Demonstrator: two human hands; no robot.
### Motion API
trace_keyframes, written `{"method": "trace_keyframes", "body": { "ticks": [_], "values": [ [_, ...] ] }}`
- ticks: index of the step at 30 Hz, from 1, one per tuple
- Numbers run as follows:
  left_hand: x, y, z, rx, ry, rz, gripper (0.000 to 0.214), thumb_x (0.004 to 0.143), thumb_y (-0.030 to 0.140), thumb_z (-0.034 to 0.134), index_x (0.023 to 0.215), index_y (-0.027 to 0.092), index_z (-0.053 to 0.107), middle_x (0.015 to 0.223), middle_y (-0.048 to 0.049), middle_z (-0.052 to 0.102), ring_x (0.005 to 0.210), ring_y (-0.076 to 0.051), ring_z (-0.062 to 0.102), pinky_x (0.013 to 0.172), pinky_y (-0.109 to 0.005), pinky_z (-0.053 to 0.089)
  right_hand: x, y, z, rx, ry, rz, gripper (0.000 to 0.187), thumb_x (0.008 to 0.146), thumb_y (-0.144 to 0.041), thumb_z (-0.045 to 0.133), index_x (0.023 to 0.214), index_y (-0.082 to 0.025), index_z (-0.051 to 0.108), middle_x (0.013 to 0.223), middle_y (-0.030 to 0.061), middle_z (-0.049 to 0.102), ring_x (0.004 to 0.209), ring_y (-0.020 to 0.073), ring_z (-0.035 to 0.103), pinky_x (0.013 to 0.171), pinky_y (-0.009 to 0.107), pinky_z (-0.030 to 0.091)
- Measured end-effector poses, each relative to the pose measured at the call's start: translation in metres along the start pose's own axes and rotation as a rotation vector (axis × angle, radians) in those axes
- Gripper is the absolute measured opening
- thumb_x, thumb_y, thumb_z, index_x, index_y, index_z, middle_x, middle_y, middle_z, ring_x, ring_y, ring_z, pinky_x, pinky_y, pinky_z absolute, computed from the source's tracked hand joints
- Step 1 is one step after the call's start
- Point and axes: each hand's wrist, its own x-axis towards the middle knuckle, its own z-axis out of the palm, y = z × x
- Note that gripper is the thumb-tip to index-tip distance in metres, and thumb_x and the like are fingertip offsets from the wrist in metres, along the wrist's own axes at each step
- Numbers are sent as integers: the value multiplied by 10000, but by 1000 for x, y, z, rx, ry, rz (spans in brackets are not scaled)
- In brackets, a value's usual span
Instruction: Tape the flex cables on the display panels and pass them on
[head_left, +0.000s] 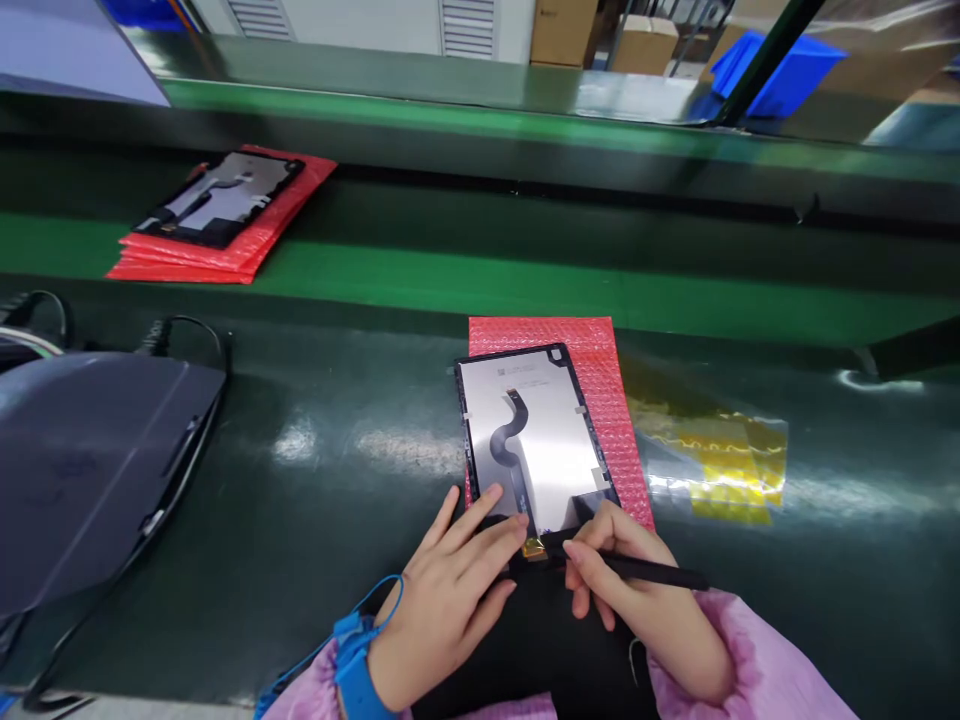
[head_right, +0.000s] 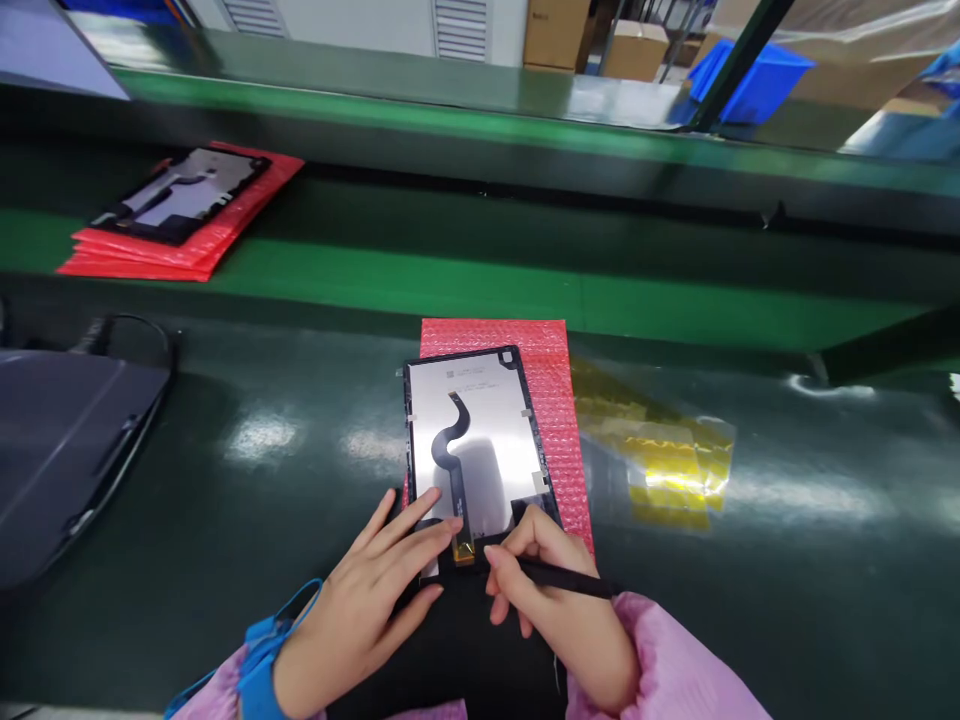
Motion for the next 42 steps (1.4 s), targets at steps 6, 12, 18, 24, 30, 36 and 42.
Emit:
{"method": "trace_keyframes", "body": {
  "ticks": [6, 12, 18, 24, 30, 36, 42],
  "values": [
    [1, 1, -1, -14, 18, 21, 327, 968, 90, 496, 1283, 152, 564, 1317, -90, 707, 1465, -246, 410, 1238, -554, 244, 1, 2, 0, -45, -41, -25, 328, 948, -469, 641, 764, -217, 537, 606, 13, 711, 377, 88, 567, 355, 170, 401],
    [2, 1, -2, -24, 13, 16, 311, 971, 96, 490, 1254, 166, 597, 1296, -94, 718, 1456, -253, 424, 1233, -564, 252, 1, -3, 5, -47, 11, -30, 349, 927, -495, 647, 744, -222, 530, 594, 10, 702, 386, 97, 589, 329, 161, 395],
    [3, 1, -2, -27, -1, 16, 305, 970, 95, 494, 1247, 155, 604, 1312, -94, 709, 1456, -268, 423, 1227, -577, 261, 0, -3, 3, -101, 13, -6, 356, 942, -503, 627, 743, -222, 538, 584, 1, 697, 353, 72, 525, 343, 165, 379],
    [2, 1, -1, -30, 5, 14, 340, 970, 96, 496, 1289, 163, 592, 1304, -102, 713, 1456, -268, 424, 1218, -594, 274, -1, -5, 5, -108, 37, -26, 357, 942, -505, 627, 736, -225, 544, 569, -6, 693, 355, 80, 529, 342, 175, 397],
    [2, 0, -2, -27, -6, 21, 338, 971, 96, 499, 1286, 161, 605, 1319, -95, 705, 1465, -270, 407, 1225, -592, 256, -1, -7, 6, -128, 52, -25, 355, 939, -497, 627, 728, -226, 541, 557, -9, 688, 358, 84, 538, 346, 177, 404],
    [2, 0, -3, -2, -75, 15, 401, 937, 67, 517, 1269, 238, 662, 1362, -38, 681, 1479, -277, 384, 1246, -584, 200, -1, -9, 8, -164, 44, -8, 360, 939, -499, 620, 718, -228, 531, 565, -2, 693, 350, 82, 534, 357, 181, 403],
    [1, 1, -1, 14, -60, 17, 461, 919, 61, 521, 1315, 264, 643, 1363, 0, 680, 1480, -276, 379, 1257, -568, 186, 0, -8, 2, -141, 154, -44, 329, 953, -471, 625, 747, -232, 535, 562, -14, 678, 358, 88, 542, 375, 192, 434]
  ]
}}
